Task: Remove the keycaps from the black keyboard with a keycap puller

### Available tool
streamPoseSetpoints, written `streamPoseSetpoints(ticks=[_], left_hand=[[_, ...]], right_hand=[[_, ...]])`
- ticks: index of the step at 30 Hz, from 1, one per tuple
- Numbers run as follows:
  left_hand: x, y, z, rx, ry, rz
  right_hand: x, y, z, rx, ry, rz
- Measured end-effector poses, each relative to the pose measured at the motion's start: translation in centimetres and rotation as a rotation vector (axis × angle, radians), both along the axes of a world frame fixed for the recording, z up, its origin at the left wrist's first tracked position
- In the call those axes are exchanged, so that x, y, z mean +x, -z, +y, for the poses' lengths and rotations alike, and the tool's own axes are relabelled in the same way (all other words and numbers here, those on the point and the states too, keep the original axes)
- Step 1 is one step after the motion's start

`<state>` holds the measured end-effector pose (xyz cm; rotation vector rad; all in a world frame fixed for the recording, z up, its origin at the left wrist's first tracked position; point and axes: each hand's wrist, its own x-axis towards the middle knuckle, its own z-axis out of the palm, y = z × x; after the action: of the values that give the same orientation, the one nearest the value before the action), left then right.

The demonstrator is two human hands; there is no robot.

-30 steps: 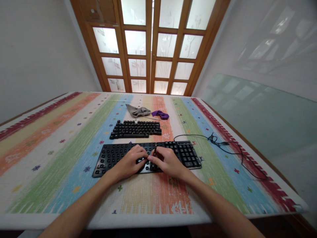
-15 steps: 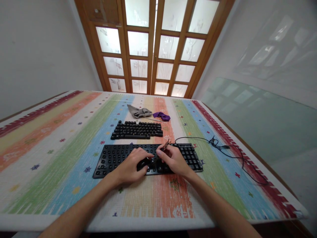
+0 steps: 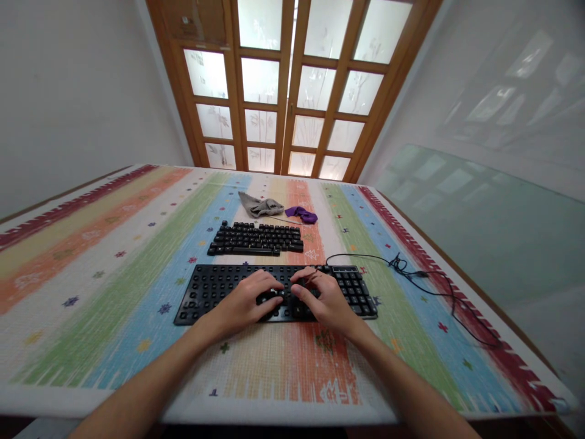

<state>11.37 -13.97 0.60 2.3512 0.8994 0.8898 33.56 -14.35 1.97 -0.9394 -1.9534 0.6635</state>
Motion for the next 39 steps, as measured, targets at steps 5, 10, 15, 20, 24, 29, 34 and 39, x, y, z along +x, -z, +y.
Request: streamPoseSetpoints(ticks=[5, 10, 15, 20, 24, 29, 34, 39], left_hand=[[-0.1, -0.5, 0.3, 0.015, -0.023, -0.033], [-0.1, -1.4, 1.0, -0.067, -0.075, -0.118], [0.7, -2.6, 2.0, -0.160, -0.061, -0.196], [1.6, -4.0, 3.2, -0.133, -0.026, -0.155], [2.5, -4.1, 4.4, -0.228, -0.026, -0.233], [3.7, -3.4, 5.2, -0.430, -0.107, -0.487], [4.0, -3.6, 5.7, -0.217, -0.146, -0.243], [3.5, -2.7, 7.6, 0.045, -0.121, 0.048]], right_hand=[[0.1, 0.1, -0.2, 0.021, 0.053, 0.028], [0.2, 0.2, -0.2, -0.087, 0.107, 0.180], [0.4, 0.3, -0.1, -0.135, 0.153, 0.331], [0.8, 0.1, 0.1, -0.105, 0.195, 0.321], [1.2, -0.2, 0.2, -0.085, 0.242, 0.342], [1.1, -0.1, 0.2, -0.078, 0.288, 0.397], [0.8, 0.1, -0.1, -0.021, 0.259, 0.307], [0.8, -0.1, -0.2, -0.012, 0.238, 0.286]])
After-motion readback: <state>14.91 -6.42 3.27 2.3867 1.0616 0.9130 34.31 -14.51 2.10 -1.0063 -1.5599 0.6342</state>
